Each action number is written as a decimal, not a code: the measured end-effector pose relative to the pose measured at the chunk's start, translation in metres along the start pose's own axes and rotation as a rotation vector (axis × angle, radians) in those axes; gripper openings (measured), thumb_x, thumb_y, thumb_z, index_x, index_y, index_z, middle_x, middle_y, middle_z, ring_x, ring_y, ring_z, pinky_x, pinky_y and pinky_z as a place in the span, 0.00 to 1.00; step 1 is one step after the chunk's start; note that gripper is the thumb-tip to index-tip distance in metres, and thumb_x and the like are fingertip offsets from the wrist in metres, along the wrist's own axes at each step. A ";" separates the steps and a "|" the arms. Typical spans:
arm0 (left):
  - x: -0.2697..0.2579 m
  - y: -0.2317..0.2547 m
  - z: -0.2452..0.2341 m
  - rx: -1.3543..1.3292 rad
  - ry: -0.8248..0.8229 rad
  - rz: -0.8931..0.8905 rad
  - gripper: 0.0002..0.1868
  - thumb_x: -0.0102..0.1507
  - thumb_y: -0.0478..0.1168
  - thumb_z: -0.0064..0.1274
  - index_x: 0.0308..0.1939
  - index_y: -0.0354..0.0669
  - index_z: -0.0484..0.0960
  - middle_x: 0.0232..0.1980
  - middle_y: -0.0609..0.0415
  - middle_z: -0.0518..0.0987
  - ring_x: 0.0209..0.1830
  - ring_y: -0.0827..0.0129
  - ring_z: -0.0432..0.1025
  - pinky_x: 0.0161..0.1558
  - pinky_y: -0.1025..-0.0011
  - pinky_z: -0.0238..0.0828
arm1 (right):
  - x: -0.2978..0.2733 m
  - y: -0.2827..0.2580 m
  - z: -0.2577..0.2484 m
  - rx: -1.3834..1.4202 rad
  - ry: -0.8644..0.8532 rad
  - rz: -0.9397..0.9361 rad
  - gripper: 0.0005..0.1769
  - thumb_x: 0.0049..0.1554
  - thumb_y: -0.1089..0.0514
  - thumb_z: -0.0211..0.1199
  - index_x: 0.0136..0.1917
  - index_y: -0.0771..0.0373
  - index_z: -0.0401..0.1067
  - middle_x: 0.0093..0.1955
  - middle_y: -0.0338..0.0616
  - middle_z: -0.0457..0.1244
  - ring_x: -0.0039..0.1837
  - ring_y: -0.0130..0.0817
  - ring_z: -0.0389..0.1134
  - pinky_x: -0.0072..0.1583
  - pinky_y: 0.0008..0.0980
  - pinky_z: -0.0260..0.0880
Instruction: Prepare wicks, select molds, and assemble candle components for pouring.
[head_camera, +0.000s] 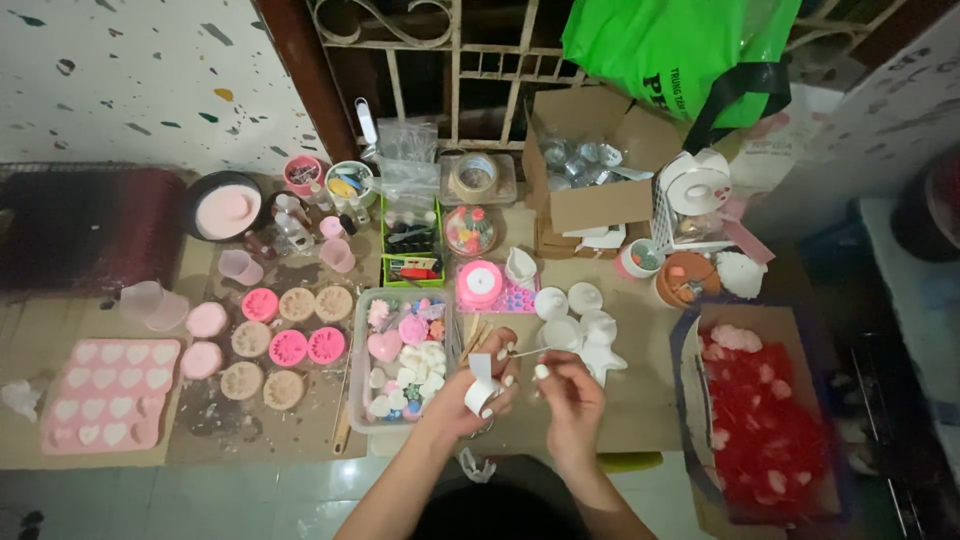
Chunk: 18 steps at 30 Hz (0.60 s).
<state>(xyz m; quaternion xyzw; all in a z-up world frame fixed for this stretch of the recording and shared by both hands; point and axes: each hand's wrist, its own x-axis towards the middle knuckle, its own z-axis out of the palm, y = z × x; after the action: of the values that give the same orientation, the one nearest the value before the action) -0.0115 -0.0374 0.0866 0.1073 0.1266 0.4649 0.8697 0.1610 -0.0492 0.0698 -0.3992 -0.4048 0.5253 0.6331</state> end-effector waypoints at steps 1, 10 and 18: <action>0.000 0.002 0.010 -0.135 0.045 -0.061 0.19 0.66 0.51 0.52 0.57 0.54 0.68 0.31 0.56 0.72 0.13 0.71 0.61 0.17 0.74 0.52 | 0.000 0.000 0.000 -0.107 -0.041 -0.061 0.04 0.61 0.68 0.63 0.50 0.69 0.76 0.57 0.43 0.67 0.48 0.26 0.64 0.48 0.27 0.64; 0.006 -0.002 -0.010 0.171 -0.089 0.076 0.14 0.70 0.42 0.53 0.58 0.49 0.69 0.36 0.60 0.73 0.25 0.79 0.66 0.23 0.80 0.55 | 0.026 -0.021 0.000 -0.020 -0.283 0.178 0.06 0.60 0.67 0.65 0.52 0.69 0.76 0.51 0.41 0.67 0.46 0.25 0.66 0.44 0.26 0.64; 0.007 -0.003 0.009 0.379 0.132 0.174 0.10 0.69 0.42 0.54 0.50 0.46 0.70 0.42 0.58 0.78 0.37 0.77 0.73 0.33 0.79 0.68 | 0.047 -0.034 -0.001 -0.057 -0.313 0.407 0.10 0.56 0.67 0.65 0.52 0.67 0.75 0.49 0.39 0.68 0.48 0.27 0.68 0.46 0.26 0.63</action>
<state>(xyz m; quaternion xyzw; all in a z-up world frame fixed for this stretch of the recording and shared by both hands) -0.0022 -0.0338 0.0937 0.2489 0.2586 0.5121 0.7804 0.1792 -0.0069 0.1055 -0.4041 -0.4239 0.6857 0.4323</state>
